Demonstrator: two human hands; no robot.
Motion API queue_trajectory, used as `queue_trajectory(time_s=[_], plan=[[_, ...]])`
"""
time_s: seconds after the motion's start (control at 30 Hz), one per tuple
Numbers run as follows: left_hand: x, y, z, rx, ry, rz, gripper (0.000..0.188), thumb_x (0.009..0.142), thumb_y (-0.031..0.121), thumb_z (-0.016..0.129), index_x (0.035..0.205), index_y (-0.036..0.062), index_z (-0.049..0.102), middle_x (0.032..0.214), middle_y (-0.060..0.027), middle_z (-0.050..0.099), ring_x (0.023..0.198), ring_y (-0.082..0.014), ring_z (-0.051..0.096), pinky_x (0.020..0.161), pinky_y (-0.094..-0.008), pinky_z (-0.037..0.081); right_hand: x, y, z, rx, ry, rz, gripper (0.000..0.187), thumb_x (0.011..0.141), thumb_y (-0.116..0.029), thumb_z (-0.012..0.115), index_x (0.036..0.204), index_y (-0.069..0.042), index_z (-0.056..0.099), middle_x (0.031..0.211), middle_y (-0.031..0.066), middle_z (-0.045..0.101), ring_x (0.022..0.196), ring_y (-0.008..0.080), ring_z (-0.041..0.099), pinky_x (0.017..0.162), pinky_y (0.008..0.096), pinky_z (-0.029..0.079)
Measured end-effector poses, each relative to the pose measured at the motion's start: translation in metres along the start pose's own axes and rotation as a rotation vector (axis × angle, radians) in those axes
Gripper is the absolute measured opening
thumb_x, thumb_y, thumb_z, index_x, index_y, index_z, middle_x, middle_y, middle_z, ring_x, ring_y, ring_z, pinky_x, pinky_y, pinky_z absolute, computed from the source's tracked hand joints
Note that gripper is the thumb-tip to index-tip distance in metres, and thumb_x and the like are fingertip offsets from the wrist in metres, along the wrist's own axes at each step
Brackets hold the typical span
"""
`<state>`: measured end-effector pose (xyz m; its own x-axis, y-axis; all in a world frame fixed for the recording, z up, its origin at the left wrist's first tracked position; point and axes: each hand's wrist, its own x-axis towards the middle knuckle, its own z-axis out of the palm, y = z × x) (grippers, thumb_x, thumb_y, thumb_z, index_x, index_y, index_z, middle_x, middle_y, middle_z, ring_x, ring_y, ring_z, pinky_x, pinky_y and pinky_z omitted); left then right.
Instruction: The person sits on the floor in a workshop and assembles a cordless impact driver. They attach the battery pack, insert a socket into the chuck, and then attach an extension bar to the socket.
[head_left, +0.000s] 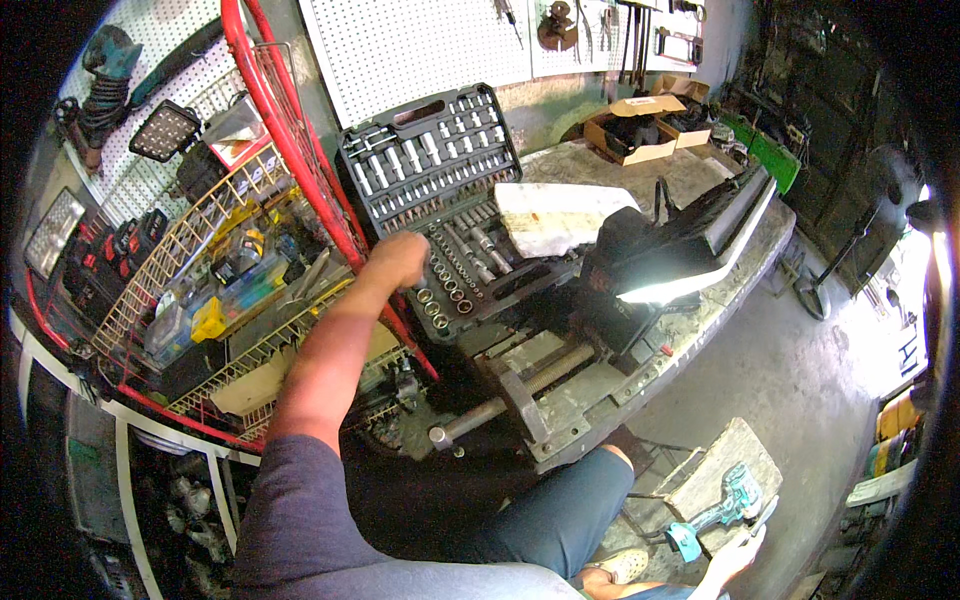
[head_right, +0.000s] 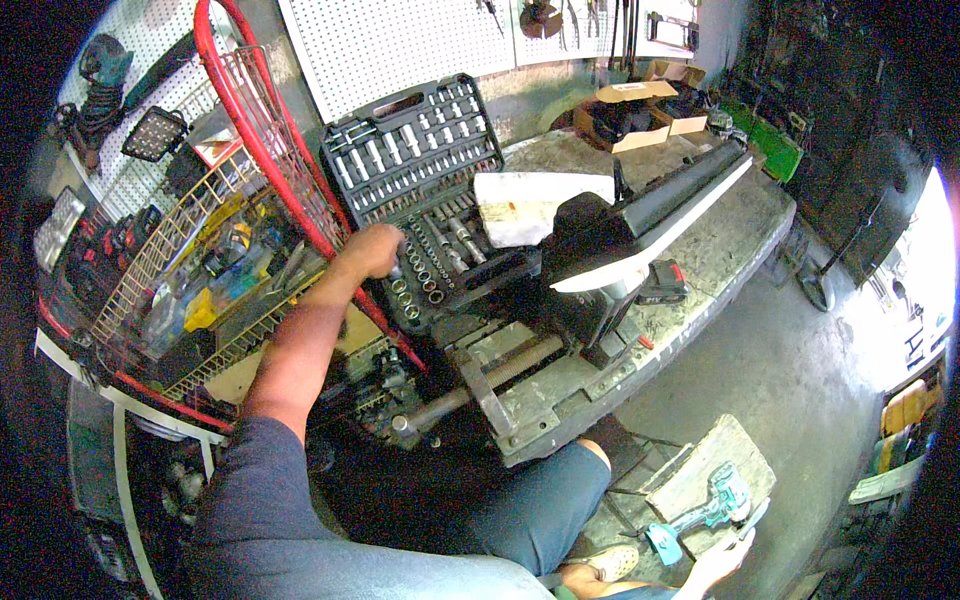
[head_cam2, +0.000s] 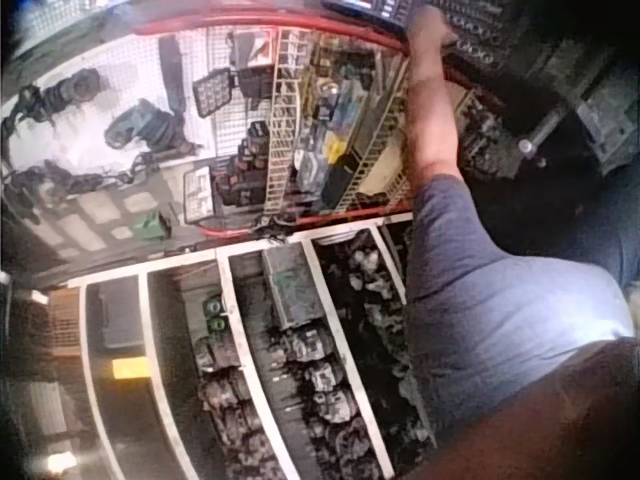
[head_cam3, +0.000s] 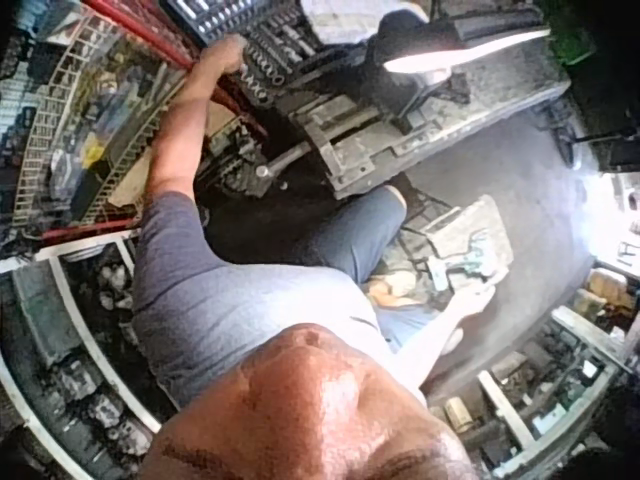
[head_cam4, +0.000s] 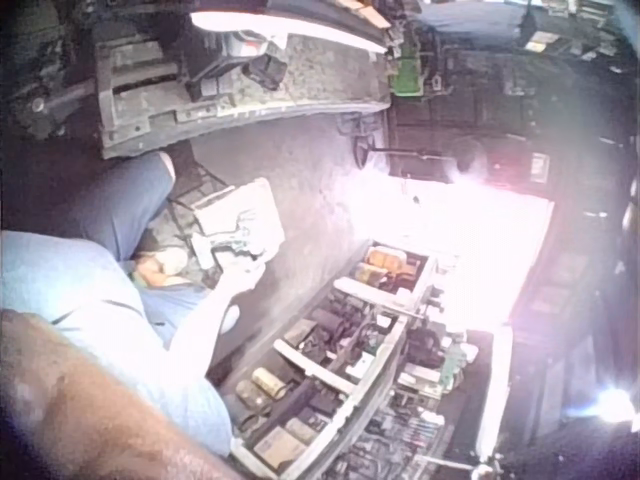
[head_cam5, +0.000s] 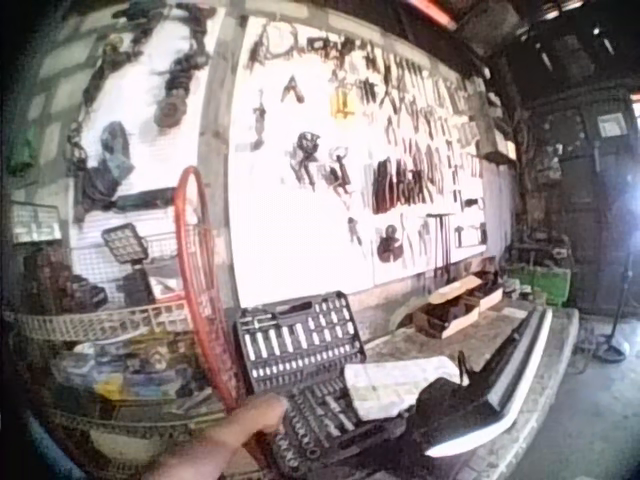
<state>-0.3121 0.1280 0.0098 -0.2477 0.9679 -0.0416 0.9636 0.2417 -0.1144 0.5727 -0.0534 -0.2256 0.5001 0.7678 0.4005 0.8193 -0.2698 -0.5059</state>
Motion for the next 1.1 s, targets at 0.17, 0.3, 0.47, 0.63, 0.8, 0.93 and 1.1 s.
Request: queue_trajectory(time_s=[0.17, 0.3, 0.47, 0.63, 0.8, 0.93, 1.1], plan=[[0.001, -0.020, -0.089, -0.026, 0.291, -0.022, 0.021, 0.091, 0.007, 0.069, 0.108, 0.0037, 0.080, 0.113, -0.0268, 0.079, 0.109, -0.0454, 0.076, 0.095, -0.0562, 0.061, 0.001, -0.017, -0.001, 0.051, 0.012, 0.065, 0.047, 0.111, -0.011, 0.054, 0.154, 0.007, 0.056, 0.148, 0.0307, 0.065, 0.135, 0.0448, 0.065, 0.114, 0.0487, 0.050], [-0.004, -0.017, -0.120, 0.024, 0.378, -0.047, 0.017, 0.090, 0.006, 0.069, 0.104, 0.0034, 0.079, 0.110, -0.0268, 0.079, 0.107, -0.0460, 0.077, 0.094, -0.0566, 0.061, 0.006, -0.024, 0.002, 0.044, -0.032, 0.103, 0.047, 0.111, -0.010, 0.054, 0.154, 0.007, 0.056, 0.148, 0.0310, 0.065, 0.135, 0.0450, 0.065, 0.114, 0.0494, 0.050], [-0.008, -0.005, -0.077, 0.058, 0.200, -0.033, 0.018, 0.089, 0.004, 0.069, 0.103, 0.0018, 0.080, 0.111, -0.0277, 0.079, 0.108, -0.0461, 0.077, 0.095, -0.0555, 0.062, 0.003, -0.013, 0.001, 0.018, -0.004, 0.069, 0.047, 0.111, -0.011, 0.054, 0.154, 0.007, 0.056, 0.148, 0.0315, 0.065, 0.135, 0.0458, 0.064, 0.114, 0.0499, 0.050], [-0.016, -0.003, -0.015, 0.014, 0.120, -0.063, 0.020, 0.087, 0.002, 0.069, 0.102, 0.0016, 0.082, 0.112, -0.0277, 0.079, 0.107, -0.0462, 0.077, 0.093, -0.0544, 0.063, 0.000, -0.007, -0.002, -0.020, -0.006, 0.012, 0.048, 0.112, -0.014, 0.052, 0.154, 0.009, 0.054, 0.148, 0.0330, 0.064, 0.133, 0.0476, 0.064, 0.114, 0.0502, 0.050], [-0.010, -0.002, -0.002, 0.000, 0.101, -0.032, 0.022, 0.088, 0.002, 0.069, 0.107, 0.0003, 0.081, 0.112, -0.0281, 0.079, 0.108, -0.0465, 0.077, 0.094, -0.0544, 0.063, 0.000, -0.001, 0.000, -0.020, -0.011, 0.013, 0.048, 0.112, -0.012, 0.053, 0.155, 0.009, 0.054, 0.150, 0.0326, 0.063, 0.136, 0.0465, 0.063, 0.116, 0.0494, 0.048], [-0.009, -0.001, 0.003, -0.043, 0.048, -0.002, 0.021, 0.088, 0.002, 0.070, 0.105, -0.0005, 0.081, 0.113, -0.0285, 0.079, 0.109, -0.0461, 0.077, 0.095, -0.0541, 0.063, 0.001, 0.003, 0.005, -0.014, 0.011, 0.001, 0.047, 0.112, -0.014, 0.052, 0.154, 0.008, 0.056, 0.148, 0.0324, 0.065, 0.134, 0.0473, 0.064, 0.113, 0.0500, 0.050], [-0.008, 0.000, 0.007, -0.035, -0.009, -0.075, 0.024, 0.087, 0.002, 0.071, 0.108, -0.0017, 0.081, 0.116, -0.0283, 0.078, 0.114, -0.0449, 0.076, 0.099, -0.0528, 0.063, 0.001, 0.003, 0.002, -0.021, 0.008, -0.011, 0.047, 0.112, -0.013, 0.053, 0.154, 0.008, 0.056, 0.149, 0.0323, 0.065, 0.135, 0.0472, 0.064, 0.114, 0.0495, 0.050]])
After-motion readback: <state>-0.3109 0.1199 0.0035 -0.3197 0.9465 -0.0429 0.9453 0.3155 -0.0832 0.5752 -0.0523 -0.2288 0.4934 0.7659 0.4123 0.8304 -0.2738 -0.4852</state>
